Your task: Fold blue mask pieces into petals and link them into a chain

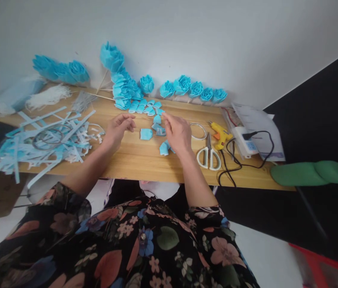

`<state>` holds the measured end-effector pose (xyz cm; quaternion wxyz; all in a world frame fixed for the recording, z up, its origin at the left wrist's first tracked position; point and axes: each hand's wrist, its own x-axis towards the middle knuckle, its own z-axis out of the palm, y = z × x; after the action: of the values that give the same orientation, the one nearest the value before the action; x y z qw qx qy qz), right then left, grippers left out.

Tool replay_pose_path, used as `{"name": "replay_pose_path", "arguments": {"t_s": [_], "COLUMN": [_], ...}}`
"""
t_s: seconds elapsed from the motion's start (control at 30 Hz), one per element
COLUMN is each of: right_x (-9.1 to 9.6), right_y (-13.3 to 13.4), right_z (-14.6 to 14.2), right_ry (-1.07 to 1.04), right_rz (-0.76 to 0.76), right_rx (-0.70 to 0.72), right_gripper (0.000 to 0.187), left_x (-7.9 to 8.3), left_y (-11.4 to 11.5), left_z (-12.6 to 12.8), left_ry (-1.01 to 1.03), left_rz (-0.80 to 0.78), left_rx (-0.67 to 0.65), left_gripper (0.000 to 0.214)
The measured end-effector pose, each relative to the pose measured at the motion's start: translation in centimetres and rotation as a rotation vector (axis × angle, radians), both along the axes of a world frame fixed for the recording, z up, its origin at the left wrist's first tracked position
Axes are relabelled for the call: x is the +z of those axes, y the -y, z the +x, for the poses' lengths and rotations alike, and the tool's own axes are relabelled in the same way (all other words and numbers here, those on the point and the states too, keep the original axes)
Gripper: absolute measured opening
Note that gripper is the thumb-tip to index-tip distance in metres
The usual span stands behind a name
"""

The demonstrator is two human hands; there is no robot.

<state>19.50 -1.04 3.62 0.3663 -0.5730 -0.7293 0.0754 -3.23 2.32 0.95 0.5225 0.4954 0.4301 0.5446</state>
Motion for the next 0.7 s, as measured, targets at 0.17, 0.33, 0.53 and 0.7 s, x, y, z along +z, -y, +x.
{"name": "replay_pose_path", "arguments": {"t_s": [0.17, 0.33, 0.53, 0.7], "right_x": [2.2, 1.6, -0.5, -1.7], "right_y": [1.0, 2.3, 1.1, -1.6], "right_z": [2.8, 4.0, 3.4, 2.5], "right_ry": [-0.003, -0.016, 0.108, 0.288], "right_rz": [0.011, -0.004, -0.14, -0.274], "right_rx": [-0.085, -0.186, -0.078, 0.016], "right_gripper": [0.038, 0.038, 0.033, 0.035], "left_x": [-0.2, -1.0, -1.0, -0.7], "left_y": [-0.1, -0.5, -0.6, -0.5], "left_z": [0.2, 0.1, 0.0, 0.0], "left_ry": [0.029, 0.038, -0.047, -0.034], "left_rz": [0.042, 0.092, 0.092, 0.031], "left_rx": [0.005, 0.017, 0.011, 0.001], "left_gripper": [0.014, 0.021, 0.028, 0.029]}}
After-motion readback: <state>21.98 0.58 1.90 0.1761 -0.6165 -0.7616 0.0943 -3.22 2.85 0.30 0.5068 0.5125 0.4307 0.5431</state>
